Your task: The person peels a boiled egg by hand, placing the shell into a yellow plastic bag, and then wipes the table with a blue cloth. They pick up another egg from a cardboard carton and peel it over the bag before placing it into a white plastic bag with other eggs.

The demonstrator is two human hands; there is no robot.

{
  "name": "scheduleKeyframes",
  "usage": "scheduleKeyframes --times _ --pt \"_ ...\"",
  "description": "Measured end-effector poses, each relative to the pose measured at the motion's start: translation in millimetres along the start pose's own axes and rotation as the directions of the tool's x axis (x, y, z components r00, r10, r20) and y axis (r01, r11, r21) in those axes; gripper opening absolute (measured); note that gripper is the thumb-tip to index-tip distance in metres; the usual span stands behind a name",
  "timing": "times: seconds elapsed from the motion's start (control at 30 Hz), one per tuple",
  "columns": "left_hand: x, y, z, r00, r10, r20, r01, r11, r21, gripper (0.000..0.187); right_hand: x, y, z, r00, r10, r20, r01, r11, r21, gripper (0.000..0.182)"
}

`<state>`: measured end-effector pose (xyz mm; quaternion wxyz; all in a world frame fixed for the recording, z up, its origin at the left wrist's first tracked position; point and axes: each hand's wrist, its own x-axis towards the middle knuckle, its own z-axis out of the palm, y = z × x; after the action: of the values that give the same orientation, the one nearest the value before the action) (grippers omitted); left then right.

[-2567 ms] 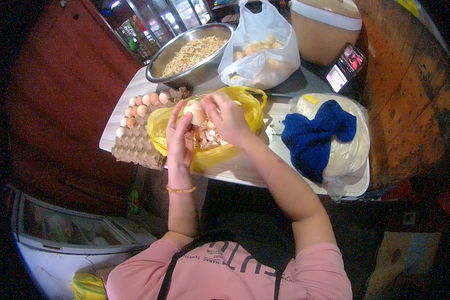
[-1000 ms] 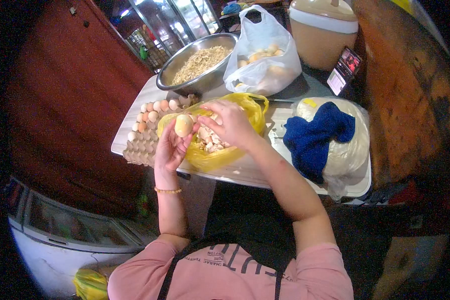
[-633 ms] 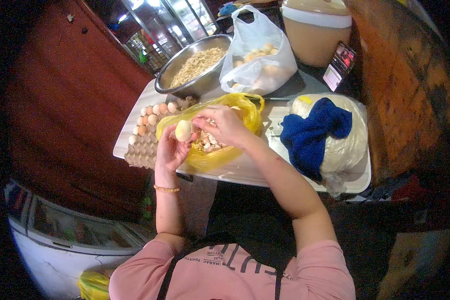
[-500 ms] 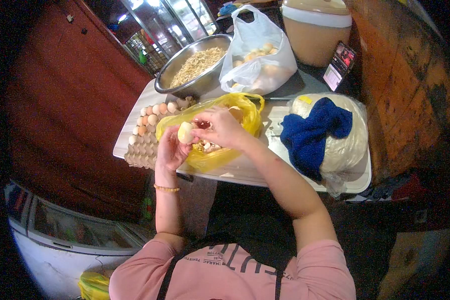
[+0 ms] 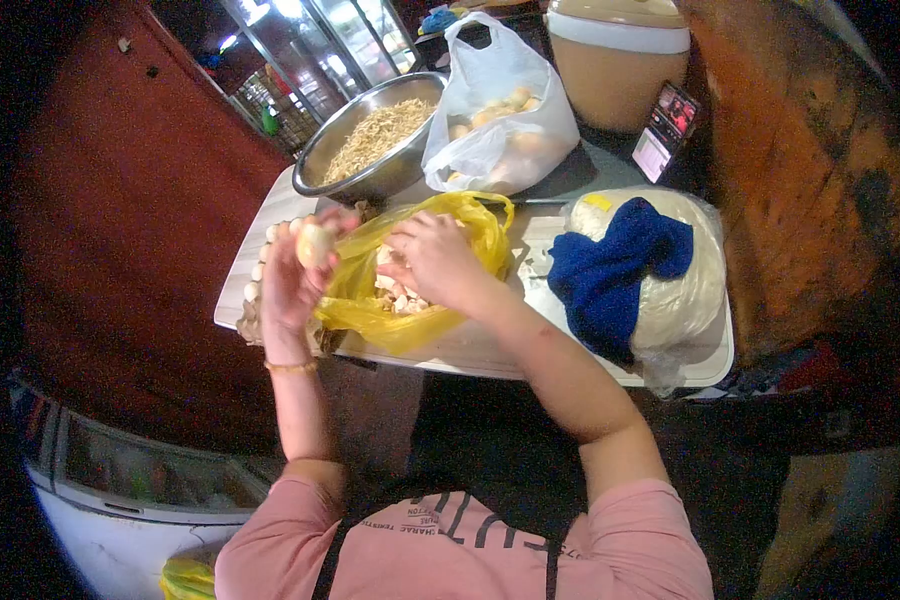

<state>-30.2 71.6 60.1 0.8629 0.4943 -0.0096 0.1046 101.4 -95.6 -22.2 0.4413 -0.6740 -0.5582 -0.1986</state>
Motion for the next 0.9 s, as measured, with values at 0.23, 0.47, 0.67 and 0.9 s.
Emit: scheduleKeyframes --times 0.23,0.47,0.67,0.9 --pt "116.3 32.5 65.7 0.996 0.028 0.082 -0.071 0.804 0.59 0.039 -1.0 -11.5 0.6 0.996 -0.082 -0.034 0.074 0.979 -0.192 0.021" --pt "283.1 -30.2 45.4 0.902 0.23 0.365 -0.344 -0.129 0.93 0.047 -3.9 -14.9 0.2 0.995 -0.096 0.013 0.096 0.958 -0.271 0.021" --pt "316.5 -35.5 51.0 0.726 0.423 0.543 -0.36 -0.439 0.823 0.078 -3.5 -15.8 0.1 0.999 -0.048 -0.018 0.039 0.933 -0.357 0.032" --pt "289.2 -24.5 54.2 0.714 0.368 0.596 -0.399 -0.487 0.777 0.081 -6.9 -12.7 5.4 0.999 -0.031 -0.024 0.02 0.936 -0.353 0.026"
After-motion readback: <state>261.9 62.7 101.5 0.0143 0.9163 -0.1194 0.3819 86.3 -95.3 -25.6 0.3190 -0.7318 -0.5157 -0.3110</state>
